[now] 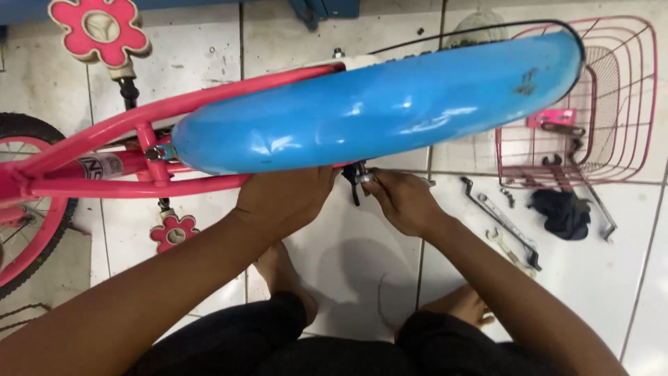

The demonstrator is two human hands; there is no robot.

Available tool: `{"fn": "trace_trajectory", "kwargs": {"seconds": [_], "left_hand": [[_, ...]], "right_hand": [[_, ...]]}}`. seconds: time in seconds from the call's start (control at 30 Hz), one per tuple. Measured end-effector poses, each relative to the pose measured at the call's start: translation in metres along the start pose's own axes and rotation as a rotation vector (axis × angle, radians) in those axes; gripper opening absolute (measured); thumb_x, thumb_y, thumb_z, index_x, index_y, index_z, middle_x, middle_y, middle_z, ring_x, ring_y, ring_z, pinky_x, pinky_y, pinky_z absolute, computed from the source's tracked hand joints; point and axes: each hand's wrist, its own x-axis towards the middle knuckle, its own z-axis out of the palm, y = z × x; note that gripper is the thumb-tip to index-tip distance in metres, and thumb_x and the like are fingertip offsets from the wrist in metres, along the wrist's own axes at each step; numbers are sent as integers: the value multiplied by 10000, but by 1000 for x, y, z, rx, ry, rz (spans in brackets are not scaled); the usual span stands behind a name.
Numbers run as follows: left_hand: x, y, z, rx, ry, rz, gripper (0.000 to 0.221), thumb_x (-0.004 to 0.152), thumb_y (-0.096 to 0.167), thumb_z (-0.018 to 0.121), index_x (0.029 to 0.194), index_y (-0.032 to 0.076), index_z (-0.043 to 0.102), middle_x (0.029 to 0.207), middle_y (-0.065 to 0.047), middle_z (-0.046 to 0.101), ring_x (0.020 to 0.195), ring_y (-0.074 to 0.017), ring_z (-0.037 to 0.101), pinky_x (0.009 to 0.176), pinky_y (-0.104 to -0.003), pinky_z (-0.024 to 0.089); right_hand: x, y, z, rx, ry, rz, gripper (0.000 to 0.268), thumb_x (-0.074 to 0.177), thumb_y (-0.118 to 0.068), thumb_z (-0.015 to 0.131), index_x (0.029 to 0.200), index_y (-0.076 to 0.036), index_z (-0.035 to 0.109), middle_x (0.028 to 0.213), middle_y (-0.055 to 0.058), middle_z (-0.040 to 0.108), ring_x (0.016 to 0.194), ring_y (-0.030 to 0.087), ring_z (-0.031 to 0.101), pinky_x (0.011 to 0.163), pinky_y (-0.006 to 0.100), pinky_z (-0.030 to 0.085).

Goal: Removing a metal basket from the rear of a pink child's bicycle using wrenches.

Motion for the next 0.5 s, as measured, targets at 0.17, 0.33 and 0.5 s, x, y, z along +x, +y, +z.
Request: {"fn": "trace_trajectory", "kwargs": {"seconds": [0.17,0.33,0.5], "left_hand": [[1,-4,-7,9,15,3,264,1012,192,532,757,216,595,611,77,375,516,-93,301,545,-302,237],[-1,-2,1,-11,44,-15,279,999,171,548,733,243,590,600,76,388,516,-87,323,548,-288,241],[-14,2,12,33,5,46,229,971,132,520,778,214,613,622,62,377,510,-116,305,533,-315,235]], "right_hand": [[-2,25,26,-248,120,-63,324,1103,-294,478,898,-89,623,672,70,680,638,284,694,591,385,554],[1,35,35,-362,212,-158,352,1105,-351,432,909,-104,589,611,20,620,563,240,654,523,357,539],[3,47,54,-200,264,-227,327,1094,-270,426,844,-96,544,560,47,583,492,281,612,430,389,494]]}}
